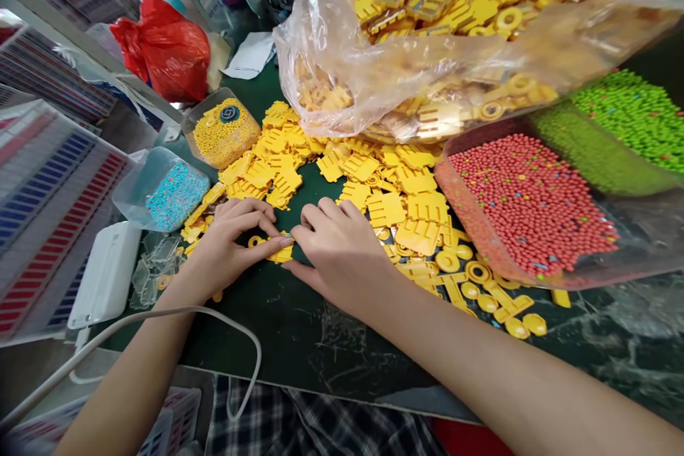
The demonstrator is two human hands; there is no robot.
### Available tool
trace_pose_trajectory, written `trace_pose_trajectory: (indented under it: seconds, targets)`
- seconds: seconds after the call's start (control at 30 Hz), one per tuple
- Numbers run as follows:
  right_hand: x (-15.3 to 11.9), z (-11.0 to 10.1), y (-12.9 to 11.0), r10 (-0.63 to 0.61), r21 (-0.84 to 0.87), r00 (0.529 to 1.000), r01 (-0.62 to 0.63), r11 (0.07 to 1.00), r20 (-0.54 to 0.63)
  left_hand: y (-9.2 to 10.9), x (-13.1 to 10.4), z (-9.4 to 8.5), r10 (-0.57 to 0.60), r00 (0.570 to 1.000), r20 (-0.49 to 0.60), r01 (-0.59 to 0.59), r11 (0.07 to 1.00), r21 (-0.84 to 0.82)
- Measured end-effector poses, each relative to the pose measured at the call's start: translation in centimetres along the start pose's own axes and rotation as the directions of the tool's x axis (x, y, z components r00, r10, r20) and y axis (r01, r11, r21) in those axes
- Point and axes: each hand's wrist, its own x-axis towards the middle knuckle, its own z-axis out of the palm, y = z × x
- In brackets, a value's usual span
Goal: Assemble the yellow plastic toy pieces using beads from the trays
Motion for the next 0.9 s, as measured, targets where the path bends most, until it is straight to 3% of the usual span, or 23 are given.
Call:
trace_pose_trajectory:
  seconds: [0.37, 0.57, 0.9]
  targets:
    - [-0.03, 0.20, 0.01, 0.001, -0.001, 1.000, -0.001, 1.000, 0.001, -0.59, -0.27, -0.96, -0.037, 0.999, 0.001, 0.037, 0.999, 0.018]
    - [0.00, 0.15, -0.09, 0.004, -0.009, 1.000, -0.005, 1.000, -0.015, 0.10, -0.32, -0.77, -0.054, 0.995, -0.079, 0.053, 0.998, -0.015]
    - [0.06, 0.13, -0.03, -0.003, -0.002, 1.000, 0.003, 1.000, -0.007, -0.58, -0.22, -0.84, -0.066, 0.998, -0.011, 0.066, 0.998, -0.009]
